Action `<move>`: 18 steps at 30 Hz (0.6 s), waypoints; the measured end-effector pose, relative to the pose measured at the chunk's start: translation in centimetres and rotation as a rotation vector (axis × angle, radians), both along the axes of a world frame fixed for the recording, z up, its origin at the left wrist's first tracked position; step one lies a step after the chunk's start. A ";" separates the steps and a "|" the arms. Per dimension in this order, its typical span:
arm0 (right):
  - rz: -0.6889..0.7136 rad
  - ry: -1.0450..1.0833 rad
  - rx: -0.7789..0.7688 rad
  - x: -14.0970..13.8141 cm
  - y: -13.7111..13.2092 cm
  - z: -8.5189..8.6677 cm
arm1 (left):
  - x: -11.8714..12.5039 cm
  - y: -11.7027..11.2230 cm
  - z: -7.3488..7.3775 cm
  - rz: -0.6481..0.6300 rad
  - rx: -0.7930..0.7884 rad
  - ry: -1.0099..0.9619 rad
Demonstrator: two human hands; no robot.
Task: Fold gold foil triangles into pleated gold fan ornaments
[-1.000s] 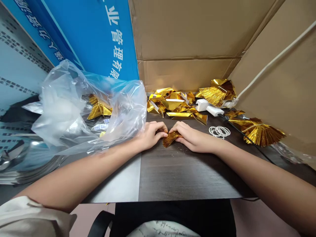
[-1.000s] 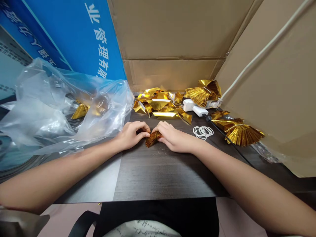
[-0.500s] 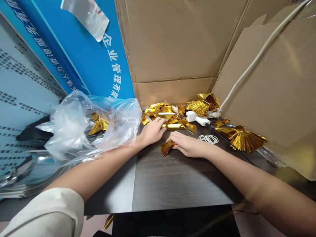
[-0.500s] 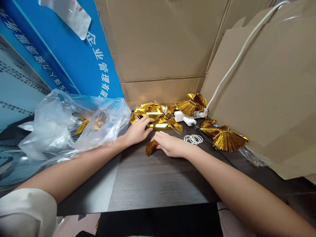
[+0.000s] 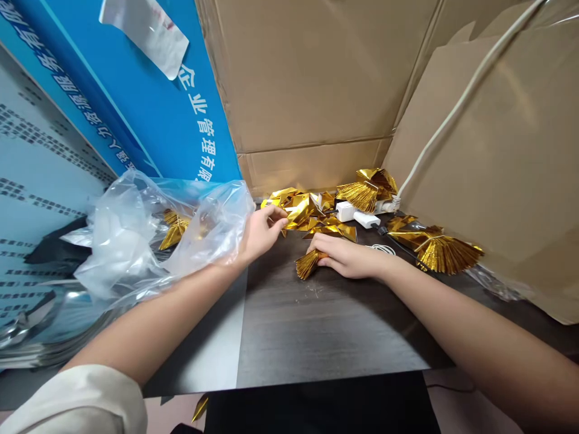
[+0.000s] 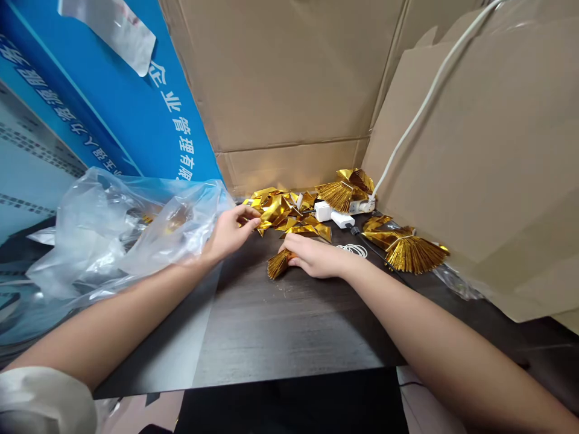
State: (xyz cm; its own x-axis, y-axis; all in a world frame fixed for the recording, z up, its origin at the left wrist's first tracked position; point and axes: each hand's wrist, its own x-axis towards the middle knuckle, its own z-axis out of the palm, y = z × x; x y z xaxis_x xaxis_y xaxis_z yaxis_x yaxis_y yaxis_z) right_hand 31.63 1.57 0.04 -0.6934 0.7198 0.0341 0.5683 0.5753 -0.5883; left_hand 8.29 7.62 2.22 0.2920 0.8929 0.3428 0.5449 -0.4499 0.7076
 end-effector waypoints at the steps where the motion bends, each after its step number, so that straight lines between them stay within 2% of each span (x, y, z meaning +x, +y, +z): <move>1: 0.011 0.010 -0.003 0.1 0.0 0.3 | -0.6 -0.4 0.3 -0.007 -0.089 -0.066; 3: 0.026 0.027 0.002 0.5 -0.1 1.0 | -2.0 -1.3 0.6 -0.053 -0.346 -0.170; 5: 0.033 0.038 -0.001 0.9 -0.2 1.7 | -3.3 -2.1 0.5 -0.170 -0.663 -0.198; 7: 0.060 0.045 -0.029 1.1 -0.3 2.3 | -4.4 -2.6 0.1 -0.244 -0.846 -0.155; 9: 0.124 0.045 -0.075 1.0 -0.5 2.5 | -4.9 -2.7 -0.3 -0.249 -0.827 -0.064; 12: 0.196 0.013 -0.142 0.3 -0.8 2.2 | -4.9 -2.5 -1.0 -0.269 -0.625 0.084; 15: 0.182 -0.021 -0.170 -0.3 -1.0 1.8 | -4.6 -2.4 -1.7 -0.261 -0.439 0.159; 18: 0.162 -0.018 -0.172 -0.1 -0.8 1.8 | -4.5 -3.2 -2.2 -0.213 -0.347 0.132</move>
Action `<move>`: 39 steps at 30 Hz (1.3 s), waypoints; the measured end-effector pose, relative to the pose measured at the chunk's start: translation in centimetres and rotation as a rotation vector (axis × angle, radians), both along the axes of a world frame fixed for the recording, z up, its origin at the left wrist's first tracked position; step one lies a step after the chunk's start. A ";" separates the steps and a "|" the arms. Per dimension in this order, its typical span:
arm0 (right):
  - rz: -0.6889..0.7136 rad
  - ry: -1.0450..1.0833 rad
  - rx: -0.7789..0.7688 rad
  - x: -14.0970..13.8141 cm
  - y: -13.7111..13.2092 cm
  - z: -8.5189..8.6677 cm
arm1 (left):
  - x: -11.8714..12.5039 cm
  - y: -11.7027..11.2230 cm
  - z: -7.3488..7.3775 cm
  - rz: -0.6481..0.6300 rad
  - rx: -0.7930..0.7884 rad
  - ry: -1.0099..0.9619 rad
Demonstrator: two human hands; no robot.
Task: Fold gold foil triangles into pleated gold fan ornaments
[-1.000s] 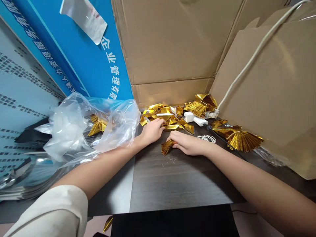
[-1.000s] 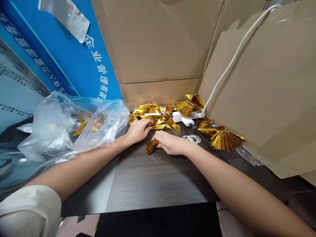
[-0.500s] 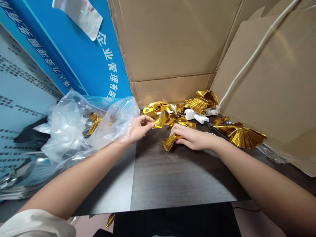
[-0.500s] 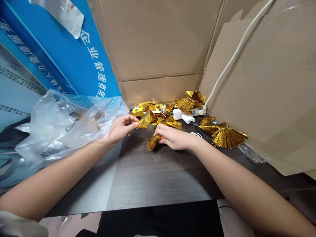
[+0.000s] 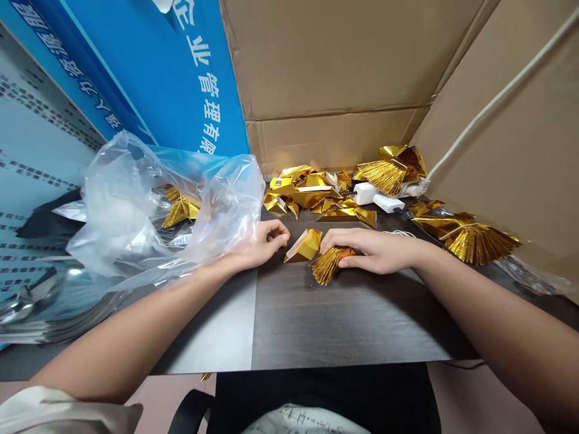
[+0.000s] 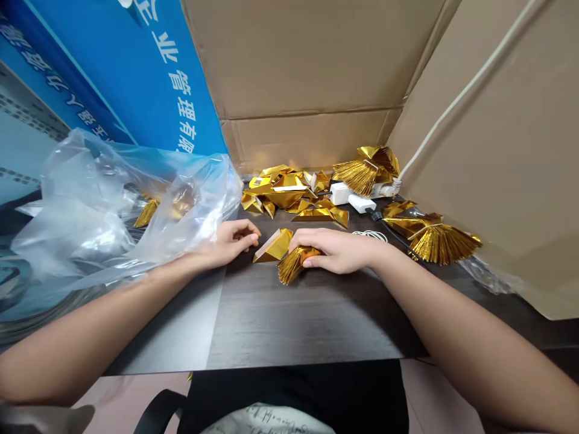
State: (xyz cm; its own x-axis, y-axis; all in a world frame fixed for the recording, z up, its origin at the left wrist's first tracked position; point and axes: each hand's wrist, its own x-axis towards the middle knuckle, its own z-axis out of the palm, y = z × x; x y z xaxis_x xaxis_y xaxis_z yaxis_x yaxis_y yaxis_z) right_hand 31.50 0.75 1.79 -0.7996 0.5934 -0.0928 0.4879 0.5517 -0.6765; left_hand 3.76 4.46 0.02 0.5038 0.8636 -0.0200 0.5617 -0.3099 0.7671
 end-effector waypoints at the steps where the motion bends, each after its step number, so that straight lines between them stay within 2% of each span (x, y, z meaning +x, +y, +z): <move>1: -0.010 0.006 -0.003 0.2 0.1 0.0 | 0.0 -0.4 -0.1 0.003 0.025 -0.002; 5: -0.105 -0.002 0.025 1.2 0.5 0.2 | -0.1 -2.1 -0.1 -0.069 0.208 0.083; 8: -0.098 -0.031 0.041 1.2 0.6 0.1 | 0.0 -2.8 -0.2 -0.120 0.289 0.170; 15: -0.039 -0.068 0.016 0.3 0.2 -0.2 | 0.2 -2.3 -0.7 -0.136 0.331 0.223; 25: -0.102 -0.148 0.037 0.2 -0.1 -0.3 | 0.1 -2.1 -1.1 -0.095 0.380 0.275; 32: -0.084 -0.106 0.031 0.2 0.0 -0.4 | -0.4 -1.5 -1.5 -0.217 0.459 0.242; 39: -0.058 -0.045 0.076 0.1 0.0 -0.3 | -0.8 -0.9 -1.5 -0.309 0.439 0.238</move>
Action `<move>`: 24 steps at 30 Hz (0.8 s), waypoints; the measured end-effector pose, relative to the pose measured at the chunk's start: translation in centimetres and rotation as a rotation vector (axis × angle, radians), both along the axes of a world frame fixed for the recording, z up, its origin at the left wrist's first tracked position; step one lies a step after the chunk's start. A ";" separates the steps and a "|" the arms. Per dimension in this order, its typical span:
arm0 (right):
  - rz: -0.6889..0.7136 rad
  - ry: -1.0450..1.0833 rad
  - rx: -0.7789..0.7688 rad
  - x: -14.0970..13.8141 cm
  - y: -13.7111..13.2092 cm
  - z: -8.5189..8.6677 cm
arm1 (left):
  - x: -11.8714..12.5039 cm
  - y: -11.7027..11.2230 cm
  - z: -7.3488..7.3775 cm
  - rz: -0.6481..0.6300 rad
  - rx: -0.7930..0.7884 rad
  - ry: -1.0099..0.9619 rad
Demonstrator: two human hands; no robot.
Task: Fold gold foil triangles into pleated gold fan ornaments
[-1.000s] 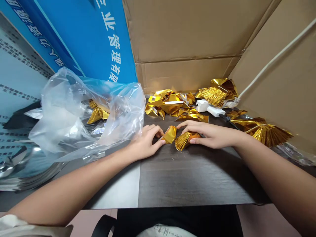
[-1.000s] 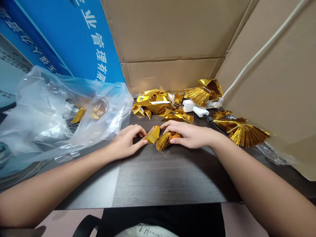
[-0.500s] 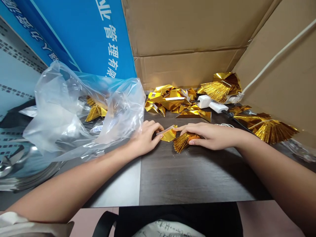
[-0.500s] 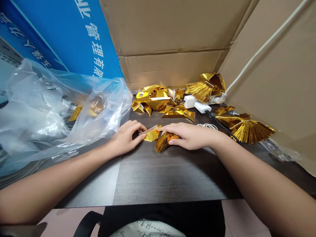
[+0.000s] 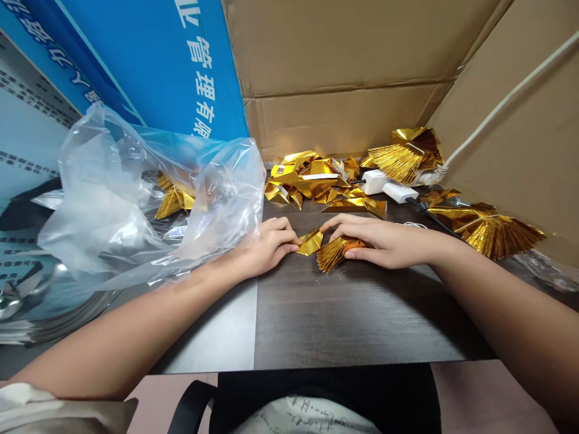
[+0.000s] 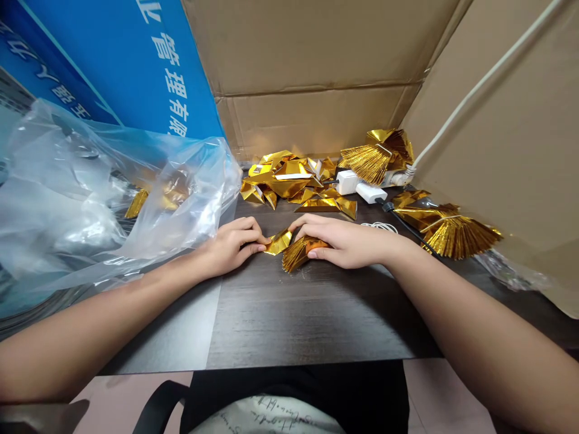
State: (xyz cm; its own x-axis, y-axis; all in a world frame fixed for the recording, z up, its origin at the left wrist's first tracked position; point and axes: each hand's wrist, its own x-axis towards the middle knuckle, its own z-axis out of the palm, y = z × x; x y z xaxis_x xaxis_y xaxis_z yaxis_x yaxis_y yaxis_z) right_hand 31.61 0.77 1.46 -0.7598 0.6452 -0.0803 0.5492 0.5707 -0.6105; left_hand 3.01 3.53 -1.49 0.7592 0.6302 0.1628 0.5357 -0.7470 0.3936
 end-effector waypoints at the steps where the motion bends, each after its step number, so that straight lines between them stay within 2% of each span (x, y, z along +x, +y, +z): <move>1: -0.004 0.019 0.011 0.0 0.0 0.0 | 0.0 0.0 0.0 -0.005 -0.003 0.000; 9: -0.021 -0.068 -0.049 -0.2 -0.1 0.0 | -0.2 -0.1 0.6 -0.038 -0.022 0.013; 15: -0.053 -0.128 -0.048 -0.2 -0.3 0.1 | -0.6 -0.1 0.7 -0.077 0.107 0.077; 18: -0.015 -0.104 -0.032 -0.4 -0.5 -0.1 | -0.5 -0.1 0.8 -0.097 0.097 0.105; 20: 0.007 -0.091 -0.017 -0.6 -0.6 -0.3 | -0.3 -0.2 0.8 -0.065 0.087 0.120; 24: -0.009 -0.087 -0.014 -1.0 -0.8 -0.3 | 0.3 -0.5 0.9 0.138 0.093 0.155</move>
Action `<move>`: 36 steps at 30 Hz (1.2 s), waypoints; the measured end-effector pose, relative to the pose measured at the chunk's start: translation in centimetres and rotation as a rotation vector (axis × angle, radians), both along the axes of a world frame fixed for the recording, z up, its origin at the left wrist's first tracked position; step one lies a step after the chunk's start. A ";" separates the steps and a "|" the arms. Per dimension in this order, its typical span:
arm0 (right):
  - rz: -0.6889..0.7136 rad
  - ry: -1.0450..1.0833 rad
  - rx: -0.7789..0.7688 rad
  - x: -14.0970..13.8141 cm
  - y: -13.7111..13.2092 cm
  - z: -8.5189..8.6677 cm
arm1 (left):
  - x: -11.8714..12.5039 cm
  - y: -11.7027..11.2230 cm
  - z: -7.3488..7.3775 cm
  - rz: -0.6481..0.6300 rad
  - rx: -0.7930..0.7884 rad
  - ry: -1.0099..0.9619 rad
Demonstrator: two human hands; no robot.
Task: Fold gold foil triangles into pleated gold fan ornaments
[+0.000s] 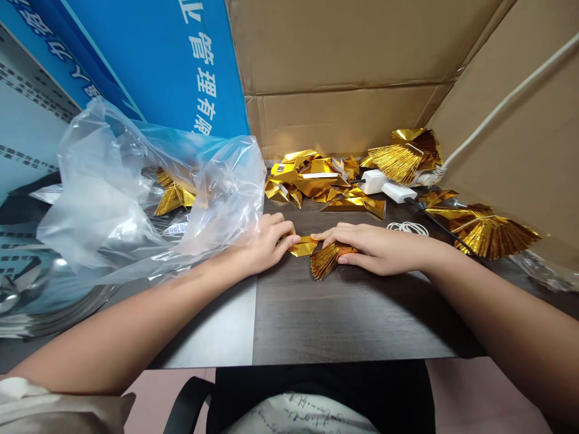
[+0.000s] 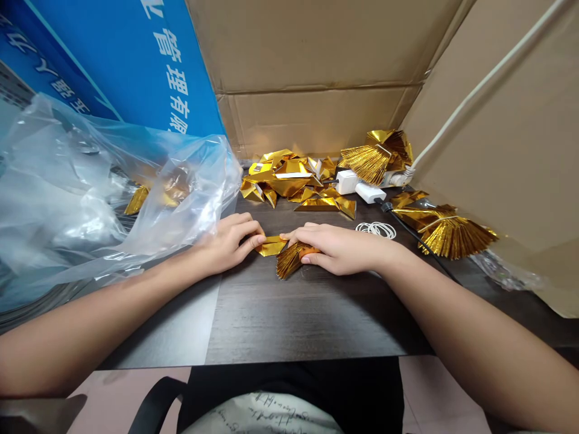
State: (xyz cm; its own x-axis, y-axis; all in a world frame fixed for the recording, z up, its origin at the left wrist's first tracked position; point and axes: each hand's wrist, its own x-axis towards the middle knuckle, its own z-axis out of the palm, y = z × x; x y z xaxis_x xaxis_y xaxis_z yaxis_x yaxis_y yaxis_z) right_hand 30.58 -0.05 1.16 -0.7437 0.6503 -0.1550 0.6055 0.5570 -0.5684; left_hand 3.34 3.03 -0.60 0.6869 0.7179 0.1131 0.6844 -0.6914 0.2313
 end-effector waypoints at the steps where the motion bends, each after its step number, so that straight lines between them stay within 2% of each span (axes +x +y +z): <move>1: -0.006 -0.003 -0.004 -0.1 -0.1 0.0 | 0.1 -0.1 0.1 0.044 -0.002 0.018; 7: 0.009 -0.021 -0.025 -0.9 -0.8 0.4 | 0.3 -0.9 0.8 0.211 -0.034 0.182; 11: 0.060 0.043 -0.025 -1.3 -0.9 0.3 | 0.3 -0.9 0.9 0.222 -0.032 0.169; 16: 0.052 0.077 -0.009 -1.4 -0.8 0.1 | 0.5 0.2 0.8 0.116 -0.172 -0.137; 21: 0.053 0.060 0.026 -1.6 -0.7 0.2 | 0.7 0.2 1.9 -0.169 -0.031 -0.405; 23: 0.044 0.072 0.038 -1.8 -0.8 0.2 | 0.9 0.0 2.1 -0.180 -0.014 -0.518; 25: 0.015 0.113 0.066 -2.1 -0.8 0.2 | 1.2 0.0 1.8 -0.103 -0.104 -0.680; 28: -0.035 0.168 0.083 -2.4 -0.7 -0.2 | 1.5 0.1 0.4 0.017 -0.406 -0.893; 30: -0.049 0.171 0.084 -2.6 -0.7 -0.6 | 1.7 0.2 -0.5 0.044 -0.593 -0.907; 31: -0.044 0.168 0.087 -2.7 -0.6 -0.7 | 1.7 0.3 -0.9 0.053 -0.616 -0.891; 33: -0.024 0.169 0.110 -2.9 -0.6 -1.1 | 1.6 0.5 -1.2 0.073 -0.480 -0.865; 36: 0.007 0.177 0.149 -3.2 -0.9 -1.5 | 1.2 1.1 -0.8 0.034 -0.081 -0.799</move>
State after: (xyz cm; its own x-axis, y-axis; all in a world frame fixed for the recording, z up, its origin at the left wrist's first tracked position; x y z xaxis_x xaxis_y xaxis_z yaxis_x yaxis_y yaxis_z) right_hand 27.34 -0.93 -0.35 -0.7551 0.6513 0.0752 0.5000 0.6462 -0.5766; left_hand 4.57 4.16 -1.38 0.3976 0.7642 0.5079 0.3109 -0.6330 0.7090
